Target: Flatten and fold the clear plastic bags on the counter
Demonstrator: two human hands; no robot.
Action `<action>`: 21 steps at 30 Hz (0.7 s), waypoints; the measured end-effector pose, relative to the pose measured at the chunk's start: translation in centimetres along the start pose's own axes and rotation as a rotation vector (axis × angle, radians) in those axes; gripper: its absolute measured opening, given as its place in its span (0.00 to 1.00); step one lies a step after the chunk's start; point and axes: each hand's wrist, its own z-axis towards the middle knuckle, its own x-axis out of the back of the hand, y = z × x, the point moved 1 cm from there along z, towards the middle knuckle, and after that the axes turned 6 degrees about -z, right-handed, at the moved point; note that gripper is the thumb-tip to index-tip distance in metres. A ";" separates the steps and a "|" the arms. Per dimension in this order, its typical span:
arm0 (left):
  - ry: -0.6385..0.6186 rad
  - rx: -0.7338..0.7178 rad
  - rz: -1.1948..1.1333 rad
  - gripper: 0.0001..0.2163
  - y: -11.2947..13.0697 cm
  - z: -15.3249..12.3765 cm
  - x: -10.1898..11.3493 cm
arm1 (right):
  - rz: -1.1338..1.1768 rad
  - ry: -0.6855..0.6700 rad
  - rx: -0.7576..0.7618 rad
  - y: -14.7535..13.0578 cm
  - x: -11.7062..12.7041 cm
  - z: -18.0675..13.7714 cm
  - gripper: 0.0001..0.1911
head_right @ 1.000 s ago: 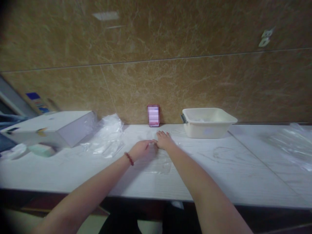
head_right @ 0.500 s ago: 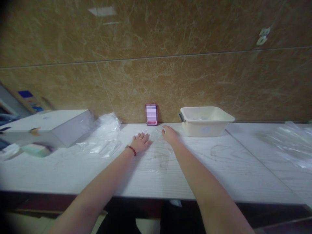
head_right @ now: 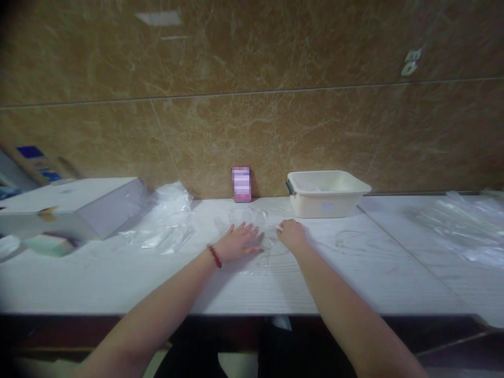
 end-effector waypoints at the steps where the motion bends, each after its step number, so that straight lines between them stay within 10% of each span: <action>1: 0.000 -0.032 0.001 0.27 0.5 0.0 -0.1 | 0.003 0.019 0.001 -0.2 0.0 -0.1 0.14; 21: 0.059 0.017 -0.037 0.23 1.1 0.4 -1.0 | 0.505 0.140 0.031 -0.4 0.9 -0.7 0.12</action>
